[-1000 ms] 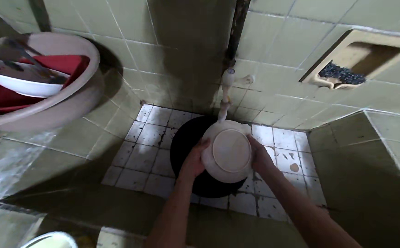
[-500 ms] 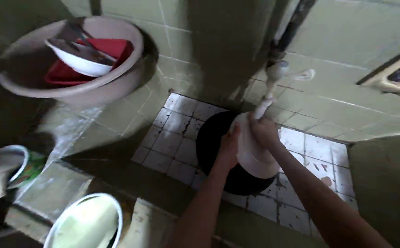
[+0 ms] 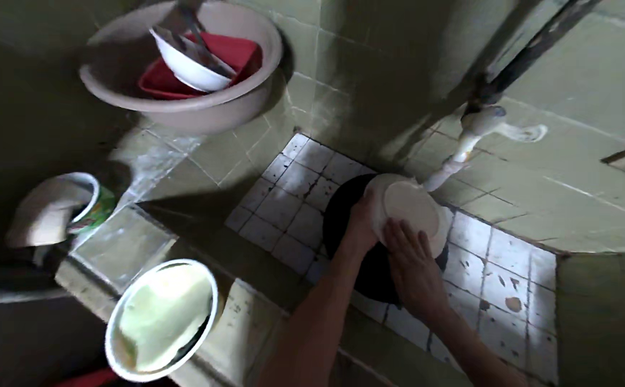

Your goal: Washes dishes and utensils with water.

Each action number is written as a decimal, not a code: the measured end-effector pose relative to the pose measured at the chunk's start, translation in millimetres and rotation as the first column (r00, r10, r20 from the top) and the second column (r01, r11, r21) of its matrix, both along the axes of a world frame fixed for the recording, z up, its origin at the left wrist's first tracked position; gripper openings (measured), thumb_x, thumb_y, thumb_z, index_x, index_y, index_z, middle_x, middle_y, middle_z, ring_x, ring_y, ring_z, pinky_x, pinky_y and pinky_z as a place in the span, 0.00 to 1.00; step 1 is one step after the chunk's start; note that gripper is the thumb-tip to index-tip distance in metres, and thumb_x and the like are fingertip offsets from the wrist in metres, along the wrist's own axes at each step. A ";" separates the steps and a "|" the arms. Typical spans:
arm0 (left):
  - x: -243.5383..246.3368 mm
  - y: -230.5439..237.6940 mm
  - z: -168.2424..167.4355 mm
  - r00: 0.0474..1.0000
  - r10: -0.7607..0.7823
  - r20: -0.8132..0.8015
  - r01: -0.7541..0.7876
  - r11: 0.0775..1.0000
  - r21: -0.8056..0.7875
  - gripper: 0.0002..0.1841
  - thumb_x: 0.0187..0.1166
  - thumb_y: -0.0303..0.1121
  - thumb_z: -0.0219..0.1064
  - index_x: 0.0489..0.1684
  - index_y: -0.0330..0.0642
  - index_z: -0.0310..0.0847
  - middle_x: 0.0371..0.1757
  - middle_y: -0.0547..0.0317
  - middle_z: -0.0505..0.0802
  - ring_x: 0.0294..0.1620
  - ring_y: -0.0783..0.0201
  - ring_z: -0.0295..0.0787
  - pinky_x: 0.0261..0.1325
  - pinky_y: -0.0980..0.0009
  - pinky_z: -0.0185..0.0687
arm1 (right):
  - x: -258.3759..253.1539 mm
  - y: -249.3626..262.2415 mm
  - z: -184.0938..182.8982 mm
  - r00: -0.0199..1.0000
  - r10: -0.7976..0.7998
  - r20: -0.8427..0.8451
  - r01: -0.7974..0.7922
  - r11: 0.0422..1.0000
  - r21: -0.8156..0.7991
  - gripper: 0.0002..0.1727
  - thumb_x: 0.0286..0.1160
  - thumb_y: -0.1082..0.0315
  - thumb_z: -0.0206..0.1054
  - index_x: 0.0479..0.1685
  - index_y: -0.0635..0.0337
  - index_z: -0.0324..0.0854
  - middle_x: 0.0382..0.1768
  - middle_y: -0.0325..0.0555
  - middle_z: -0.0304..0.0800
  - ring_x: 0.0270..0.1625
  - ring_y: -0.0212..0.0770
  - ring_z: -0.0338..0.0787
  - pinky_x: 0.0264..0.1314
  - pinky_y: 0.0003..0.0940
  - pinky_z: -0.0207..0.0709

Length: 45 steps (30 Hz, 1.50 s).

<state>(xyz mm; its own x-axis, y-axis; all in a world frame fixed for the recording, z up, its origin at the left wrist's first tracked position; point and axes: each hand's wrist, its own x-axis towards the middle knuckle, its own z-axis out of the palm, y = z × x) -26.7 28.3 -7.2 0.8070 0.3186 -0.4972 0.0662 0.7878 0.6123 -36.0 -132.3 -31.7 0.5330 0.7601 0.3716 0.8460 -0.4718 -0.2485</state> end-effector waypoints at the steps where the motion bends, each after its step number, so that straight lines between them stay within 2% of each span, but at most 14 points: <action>1: 0.5 -1.9 -1.1 0.999 -0.013 0.035 0.011 0.999 0.044 0.25 0.94 0.48 0.46 0.78 0.41 0.71 0.63 0.49 0.88 0.60 0.60 0.88 0.63 0.58 0.85 | -0.2 -5.6 0.3 1.000 -0.018 0.002 0.018 1.000 0.005 0.29 0.91 0.58 0.42 0.83 0.58 0.74 0.86 0.43 0.72 0.90 0.50 0.67 0.89 0.65 0.54; 4: 1.0 -2.8 -1.1 0.999 -0.041 0.011 0.038 0.982 0.187 0.25 0.95 0.47 0.45 0.79 0.39 0.70 0.62 0.49 0.88 0.59 0.62 0.88 0.62 0.60 0.85 | -0.2 7.6 8.5 0.995 -0.089 -0.039 0.089 0.996 0.005 0.30 0.91 0.56 0.43 0.83 0.58 0.75 0.85 0.45 0.73 0.89 0.54 0.68 0.87 0.71 0.53; 7: 0.4 -7.8 4.7 0.998 -0.045 -0.048 0.051 0.990 0.130 0.26 0.94 0.50 0.46 0.76 0.39 0.71 0.58 0.49 0.89 0.55 0.60 0.87 0.59 0.59 0.84 | 20.5 41.0 24.3 0.972 -0.132 -0.194 0.118 0.990 -0.081 0.30 0.92 0.57 0.43 0.87 0.62 0.68 0.89 0.55 0.65 0.92 0.62 0.59 0.88 0.73 0.47; 9: 0.5 -10.6 -5.0 0.998 -0.053 0.038 0.052 0.998 0.032 0.27 0.94 0.53 0.43 0.71 0.42 0.75 0.52 0.54 0.91 0.50 0.64 0.90 0.54 0.62 0.87 | 48.7 57.4 2.9 0.975 -0.164 -0.151 0.161 0.986 -0.030 0.30 0.91 0.55 0.42 0.82 0.60 0.74 0.85 0.55 0.70 0.90 0.61 0.62 0.88 0.73 0.49; 12: -0.6 -9.0 0.9 0.990 -0.031 0.135 0.036 0.999 -0.031 0.28 0.94 0.54 0.38 0.67 0.43 0.76 0.48 0.58 0.91 0.48 0.67 0.90 0.53 0.66 0.87 | 65.9 85.3 50.1 0.853 -0.308 -0.420 0.173 0.928 -0.330 0.31 0.95 0.55 0.41 0.91 0.61 0.59 0.94 0.54 0.51 0.97 0.57 0.42 0.92 0.69 0.31; 16: -0.2 -14.0 9.7 0.998 -0.009 0.064 0.008 1.000 0.025 0.27 0.94 0.52 0.41 0.69 0.39 0.75 0.50 0.53 0.91 0.50 0.63 0.90 0.56 0.62 0.88 | 95.6 103.1 57.3 0.750 -0.488 -0.447 0.333 0.862 -0.383 0.32 0.95 0.51 0.43 0.83 0.68 0.67 0.83 0.67 0.69 0.86 0.66 0.67 0.86 0.75 0.44; 21: 3.3 -18.8 5.2 1.000 -0.002 -0.001 0.002 0.995 0.100 0.26 0.94 0.49 0.46 0.66 0.35 0.78 0.51 0.50 0.91 0.51 0.61 0.90 0.57 0.61 0.88 | 115.7 108.5 43.2 0.634 -0.612 -0.473 0.345 0.771 -0.536 0.27 0.93 0.55 0.48 0.85 0.54 0.71 0.80 0.66 0.73 0.84 0.73 0.65 0.77 0.82 0.52; 24: 4.3 -13.1 -0.5 1.000 0.004 0.028 -0.006 0.998 0.066 0.28 0.94 0.52 0.42 0.69 0.37 0.76 0.53 0.50 0.91 0.53 0.61 0.90 0.59 0.59 0.87 | 87.1 102.8 47.7 0.724 -0.529 -0.443 0.386 0.843 -0.376 0.26 0.92 0.56 0.48 0.79 0.64 0.73 0.81 0.65 0.70 0.87 0.67 0.64 0.84 0.73 0.49; 26: 4.8 -8.5 -1.7 1.000 -0.002 -0.011 0.003 0.996 0.091 0.29 0.94 0.54 0.39 0.67 0.38 0.76 0.51 0.52 0.91 0.51 0.63 0.89 0.55 0.61 0.86 | 49.9 87.5 44.8 0.838 -0.354 -0.414 0.294 0.934 -0.203 0.28 0.95 0.61 0.46 0.84 0.72 0.66 0.89 0.65 0.59 0.93 0.65 0.54 0.90 0.71 0.42; 30: 2.4 -4.2 0.2 0.984 -0.034 -0.176 0.089 0.945 0.315 0.34 0.93 0.56 0.40 0.77 0.34 0.72 0.69 0.39 0.85 0.67 0.51 0.82 0.70 0.50 0.77 | -6.7 54.3 23.8 0.920 -0.291 -0.262 0.279 0.957 -0.083 0.28 0.92 0.59 0.48 0.86 0.61 0.69 0.90 0.51 0.63 0.93 0.61 0.56 0.88 0.76 0.43; 35: 4.1 -21.0 2.6 0.996 -0.078 -0.033 0.083 0.976 0.203 0.27 0.94 0.51 0.44 0.68 0.37 0.77 0.50 0.51 0.91 0.49 0.63 0.90 0.54 0.62 0.87 | 39.0 54.0 45.0 0.871 -0.336 -0.359 0.285 0.940 -0.188 0.28 0.94 0.59 0.45 0.88 0.60 0.66 0.92 0.51 0.58 0.95 0.65 0.46 0.87 0.81 0.29; 38: -5.6 -21.2 15.0 0.994 -0.111 0.001 0.108 0.970 0.219 0.27 0.95 0.50 0.44 0.73 0.37 0.74 0.61 0.48 0.89 0.60 0.60 0.88 0.64 0.58 0.85 | 94.8 68.5 50.8 0.730 -0.449 -0.516 0.339 0.892 -0.297 0.28 0.95 0.55 0.44 0.86 0.55 0.69 0.86 0.54 0.69 0.92 0.62 0.58 0.86 0.77 0.43; 41: -12.2 -23.2 20.5 0.991 -0.136 0.013 0.127 0.955 0.267 0.26 0.95 0.48 0.46 0.76 0.38 0.72 0.66 0.48 0.88 0.63 0.60 0.87 0.67 0.58 0.84 | 125.6 64.2 54.3 0.573 -0.529 -0.626 0.415 0.846 -0.335 0.28 0.92 0.55 0.54 0.81 0.65 0.71 0.77 0.71 0.74 0.81 0.71 0.71 0.76 0.76 0.59; 45: -13.7 -19.3 27.4 0.987 -0.159 0.030 0.154 0.980 0.125 0.21 0.94 0.43 0.49 0.78 0.44 0.69 0.62 0.52 0.89 0.59 0.62 0.88 0.61 0.62 0.86 | 126.8 66.3 48.2 0.529 -0.505 -0.683 0.403 0.857 -0.321 0.31 0.92 0.50 0.51 0.77 0.70 0.73 0.75 0.73 0.75 0.80 0.72 0.70 0.79 0.74 0.57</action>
